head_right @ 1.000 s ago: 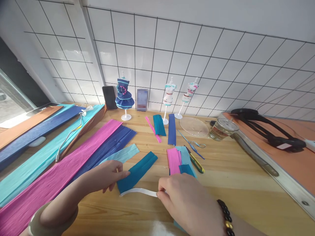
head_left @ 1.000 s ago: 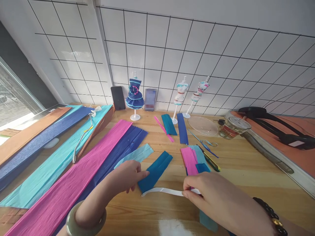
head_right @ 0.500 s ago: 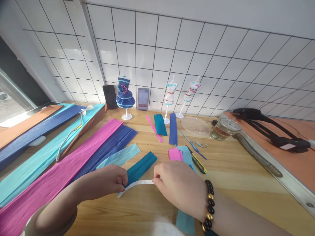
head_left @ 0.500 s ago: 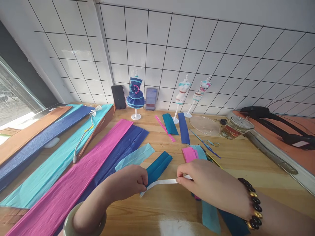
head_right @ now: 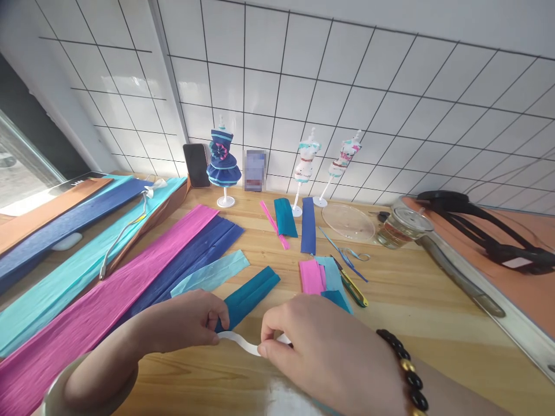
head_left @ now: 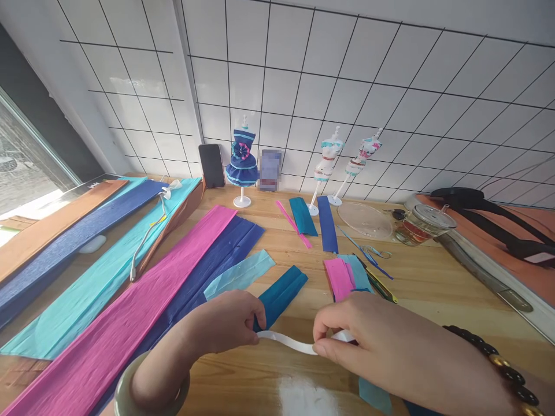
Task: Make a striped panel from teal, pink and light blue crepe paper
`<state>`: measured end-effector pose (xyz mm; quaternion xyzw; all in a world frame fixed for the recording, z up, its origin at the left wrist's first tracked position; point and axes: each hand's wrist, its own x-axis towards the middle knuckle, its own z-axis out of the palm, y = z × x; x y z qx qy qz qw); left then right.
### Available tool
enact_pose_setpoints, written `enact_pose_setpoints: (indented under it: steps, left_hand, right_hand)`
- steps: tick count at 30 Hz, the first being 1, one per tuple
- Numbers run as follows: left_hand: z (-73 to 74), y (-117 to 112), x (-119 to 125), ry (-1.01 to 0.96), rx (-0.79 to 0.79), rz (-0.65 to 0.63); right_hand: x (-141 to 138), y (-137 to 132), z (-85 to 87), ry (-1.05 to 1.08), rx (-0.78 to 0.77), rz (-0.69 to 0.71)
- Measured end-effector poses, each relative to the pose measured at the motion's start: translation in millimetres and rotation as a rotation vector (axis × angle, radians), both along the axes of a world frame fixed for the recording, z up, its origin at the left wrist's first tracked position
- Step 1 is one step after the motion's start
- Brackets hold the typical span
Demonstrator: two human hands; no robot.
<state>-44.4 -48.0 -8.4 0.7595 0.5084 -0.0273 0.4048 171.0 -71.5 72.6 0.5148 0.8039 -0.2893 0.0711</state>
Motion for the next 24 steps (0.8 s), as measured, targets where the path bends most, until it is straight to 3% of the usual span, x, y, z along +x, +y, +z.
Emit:
enact_pose_setpoints:
  steps: [6,13,19,24]
  left_hand:
    - [-0.3,-1,-1,0.012,-0.002,0.015]
    - [-0.4,-1,2,0.031,0.043,0.001]
    - [0.1,-2,3,0.049,0.064,0.006]
    - [0.6,-2,3,0.036,0.069,0.001]
  right_hand:
    - [-4,13,-2.8,-0.075,0.144,-0.025]
    - [-2,28,-21.6,-0.172,0.349,0.022]
    - [0,40,-34.1,-0.229,0.363,0.03]
    - [4,31,-32.1,-0.244,0.34,0.016]
